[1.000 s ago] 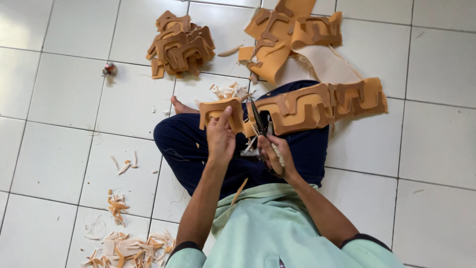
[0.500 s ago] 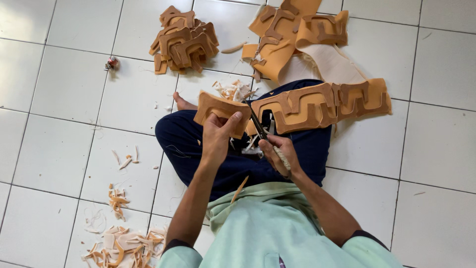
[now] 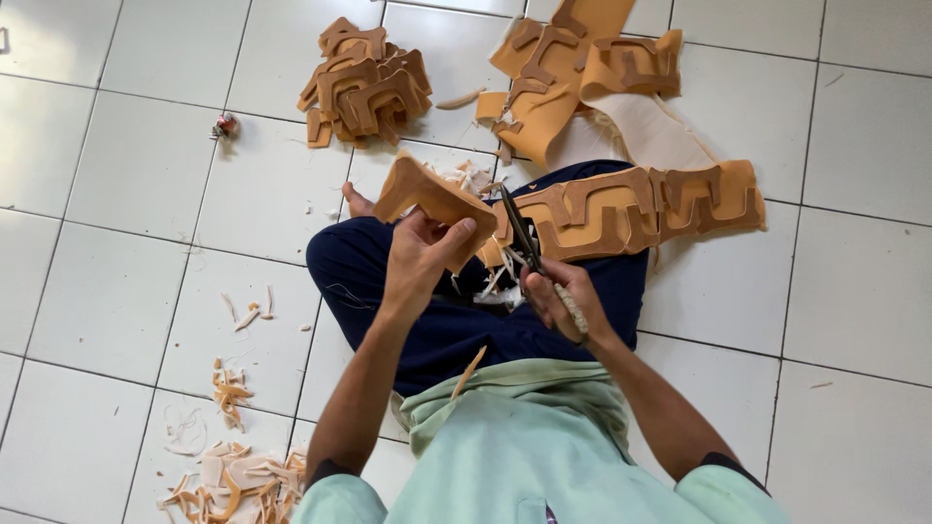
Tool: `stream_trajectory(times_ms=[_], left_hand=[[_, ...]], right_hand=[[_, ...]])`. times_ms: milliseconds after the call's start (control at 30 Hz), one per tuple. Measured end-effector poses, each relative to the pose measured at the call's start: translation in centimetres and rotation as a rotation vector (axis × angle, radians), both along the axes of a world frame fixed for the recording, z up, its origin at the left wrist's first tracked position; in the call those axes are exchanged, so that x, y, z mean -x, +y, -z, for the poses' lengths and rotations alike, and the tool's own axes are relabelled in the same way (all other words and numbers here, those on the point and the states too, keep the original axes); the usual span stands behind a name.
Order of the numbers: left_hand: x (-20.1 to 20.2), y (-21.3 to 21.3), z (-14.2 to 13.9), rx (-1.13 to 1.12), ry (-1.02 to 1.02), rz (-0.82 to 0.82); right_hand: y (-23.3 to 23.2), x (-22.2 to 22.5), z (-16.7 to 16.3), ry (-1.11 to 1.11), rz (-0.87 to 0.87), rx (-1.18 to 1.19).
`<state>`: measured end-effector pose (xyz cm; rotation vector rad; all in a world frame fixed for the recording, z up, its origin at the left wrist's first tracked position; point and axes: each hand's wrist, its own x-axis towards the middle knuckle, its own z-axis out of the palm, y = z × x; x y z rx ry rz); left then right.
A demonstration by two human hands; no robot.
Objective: The person sits on a tiled floor and uses shears to cut a light brown leather sheet into multiple identical curved shapes. They trim the edges of each piece, place finished pieces into a growing pile, and continue cutting from the main sheet.
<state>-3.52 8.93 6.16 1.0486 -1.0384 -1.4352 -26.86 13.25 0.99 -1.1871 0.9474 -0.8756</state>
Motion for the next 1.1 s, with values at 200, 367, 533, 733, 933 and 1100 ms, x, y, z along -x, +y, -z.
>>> stream_trajectory(times_ms=[200,367,533,733,933,1100], left_hand=[[-1.7,-0.4,-1.6,0.065,-0.220,0.236],[-1.6,0.0,-2.0,0.103,-0.115,0.268],[-0.2,0.3,-1.6,0.011,0.106,-0.006],[2.0,1.6,-1.3,-0.019,0.038,-0.043],[1.9,1.9,0.0,-0.066,0.150,-0.005],[1.3,0.0,1.6,-0.208,0.389,-0.066]], right_hand=[[-1.5,1.9,-1.6,0.229,-0.205,0.144],[-0.8,1.6,-1.3,0.181,-0.155,0.010],[0.0,1.0,-1.2,0.151,-0.138,0.033],[-0.1,-0.3,-1.5,0.108,-0.078,0.174],[0.3,-0.6,-0.5,0.050,-0.017,0.060],[0.4,-0.3,-0.3,0.064,-0.033,0.038]])
